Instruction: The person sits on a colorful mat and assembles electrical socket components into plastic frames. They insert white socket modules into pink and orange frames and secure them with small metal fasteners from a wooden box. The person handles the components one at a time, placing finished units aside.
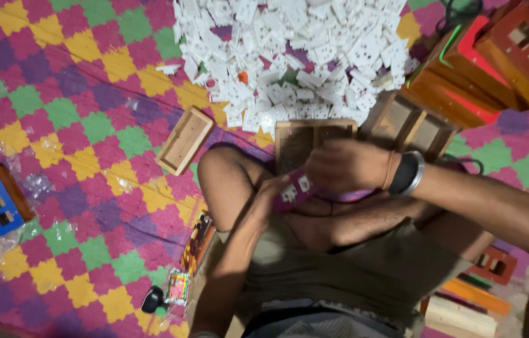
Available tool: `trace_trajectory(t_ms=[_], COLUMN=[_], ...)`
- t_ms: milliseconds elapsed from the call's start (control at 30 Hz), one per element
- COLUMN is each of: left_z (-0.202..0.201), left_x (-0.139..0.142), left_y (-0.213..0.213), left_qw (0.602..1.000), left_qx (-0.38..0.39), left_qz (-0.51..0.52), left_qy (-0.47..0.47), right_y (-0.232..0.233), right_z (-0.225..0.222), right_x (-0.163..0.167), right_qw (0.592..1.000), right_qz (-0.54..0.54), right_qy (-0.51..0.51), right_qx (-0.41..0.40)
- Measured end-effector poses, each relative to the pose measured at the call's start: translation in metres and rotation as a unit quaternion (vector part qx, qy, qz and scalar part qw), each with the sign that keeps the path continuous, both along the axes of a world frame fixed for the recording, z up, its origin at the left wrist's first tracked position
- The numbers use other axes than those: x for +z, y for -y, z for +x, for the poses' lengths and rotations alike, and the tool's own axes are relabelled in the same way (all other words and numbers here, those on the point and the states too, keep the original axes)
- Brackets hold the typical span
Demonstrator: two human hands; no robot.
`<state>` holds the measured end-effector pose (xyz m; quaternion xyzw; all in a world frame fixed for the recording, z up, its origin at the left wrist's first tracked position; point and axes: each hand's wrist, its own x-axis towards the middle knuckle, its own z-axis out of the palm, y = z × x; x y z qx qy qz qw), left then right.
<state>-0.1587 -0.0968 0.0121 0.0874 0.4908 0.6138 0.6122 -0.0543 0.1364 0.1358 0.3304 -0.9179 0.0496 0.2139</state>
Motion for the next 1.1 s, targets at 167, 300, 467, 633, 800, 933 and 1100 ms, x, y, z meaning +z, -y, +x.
trace_trajectory(t_ms=[167,300,467,633,800,933,1100], left_z=[-0.012,-0.036,-0.049,-0.045,-0.04,-0.033,-0.026], left_x=[-0.01,-0.003,0.014,0.018,0.016,0.018,0.034], left_y=[0.012,0.018,0.002,-0.003,-0.002,-0.004,-0.003], left_qw=[0.989,0.978,0.972,0.979,0.979,0.96,0.939], left_qx=[0.149,0.192,0.194,0.17,0.09,0.006,-0.05], left_qz=[0.019,0.054,0.106,0.078,0.083,0.144,0.145], left_qy=[0.001,-0.052,-0.075,-0.082,-0.165,-0.239,-0.308], right_y=[0.003,0.033,0.075,0.083,0.089,0.072,0.053], right_z=[0.013,0.014,-0.003,-0.009,-0.014,-0.013,-0.006], right_x=[-0.036,-0.09,-0.146,-0.142,-0.083,-0.035,-0.024], right_qw=[0.921,0.754,0.844,0.816,0.695,0.876,0.914], right_qz=[-0.288,-0.461,-0.308,-0.324,-0.518,-0.283,-0.235], right_qy=[0.097,0.208,0.171,0.213,0.143,-0.016,0.055], right_qx=[-0.242,-0.419,-0.405,-0.429,-0.478,-0.39,-0.326])
